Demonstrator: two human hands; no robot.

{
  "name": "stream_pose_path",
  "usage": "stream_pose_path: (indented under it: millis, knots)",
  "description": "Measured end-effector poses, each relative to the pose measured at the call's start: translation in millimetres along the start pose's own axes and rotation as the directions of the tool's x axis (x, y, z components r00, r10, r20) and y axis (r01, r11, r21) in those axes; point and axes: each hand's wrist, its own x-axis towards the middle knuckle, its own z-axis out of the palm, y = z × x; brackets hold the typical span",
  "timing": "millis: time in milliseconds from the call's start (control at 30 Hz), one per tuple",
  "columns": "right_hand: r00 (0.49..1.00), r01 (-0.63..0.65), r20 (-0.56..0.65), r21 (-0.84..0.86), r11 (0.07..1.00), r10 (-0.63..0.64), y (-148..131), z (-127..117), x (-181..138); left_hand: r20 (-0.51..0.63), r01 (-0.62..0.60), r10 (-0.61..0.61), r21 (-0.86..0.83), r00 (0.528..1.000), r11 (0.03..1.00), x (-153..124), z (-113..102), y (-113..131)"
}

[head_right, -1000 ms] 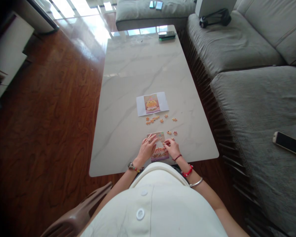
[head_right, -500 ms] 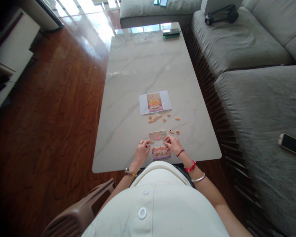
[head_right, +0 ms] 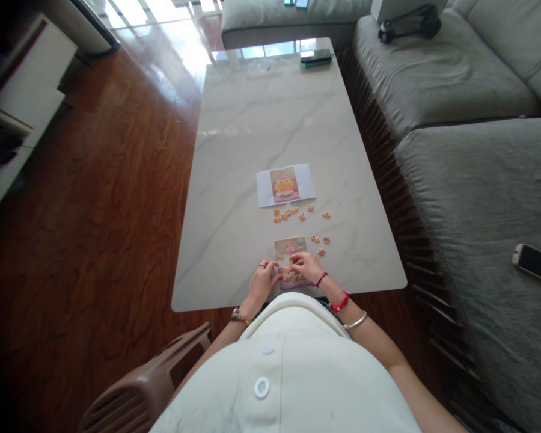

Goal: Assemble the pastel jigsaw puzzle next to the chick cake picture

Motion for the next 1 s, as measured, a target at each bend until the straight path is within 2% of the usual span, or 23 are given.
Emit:
stream_pose_path:
  millis: [133, 233, 367, 467, 600, 700, 767, 867, 1000]
  knots:
    - [1.000, 0.000, 0.024, 0.020, 1.000, 0.000, 0, 0, 0, 0.029, 0.014, -0.014, -0.008, 0.999, 1.000, -1, -2, 0]
    - [1.000, 0.009, 0.012, 0.014, 1.000, -0.009, 2, -10, -1, 0.043, 0.016, -0.015, -0.018, 0.999, 1.000, -2, -3, -1]
    - [0.997, 0.032, -0.071, -0.136, 0.990, -0.042, 7, -39, -8, 0.046, 0.031, -0.029, -0.033, 0.999, 0.999, -3, -3, -1]
    - [0.996, 0.067, -0.038, -0.289, 0.955, -0.081, 11, -59, -18, 0.042, 0.030, -0.029, -0.039, 0.999, 0.999, -3, -2, -2]
    - [0.995, 0.096, 0.036, -0.412, 0.906, -0.089, 21, -79, -31, -0.022, -0.031, 0.029, -0.088, 0.999, 0.996, -3, 0, -6]
    - [0.995, 0.081, -0.012, -0.468, 0.880, -0.098, 29, -96, -37, -0.121, -0.061, 0.043, -0.148, 0.992, 0.987, -3, 0, -13]
    - [0.989, 0.049, -0.093, -0.533, 0.845, -0.116, 31, -105, -38, -0.185, -0.046, 0.016, -0.163, 0.983, 0.986, -3, -2, -18]
    - [0.965, 0.049, -0.182, -0.582, 0.812, -0.189, 28, -102, -35, -0.247, -0.008, -0.031, -0.155, 0.968, 0.988, -3, -5, -26]
    - [0.966, 0.193, -0.031, -0.577, 0.794, -0.257, 17, -71, -27, -0.265, 0.030, -0.064, -0.131, 0.962, 0.991, -2, -8, -34]
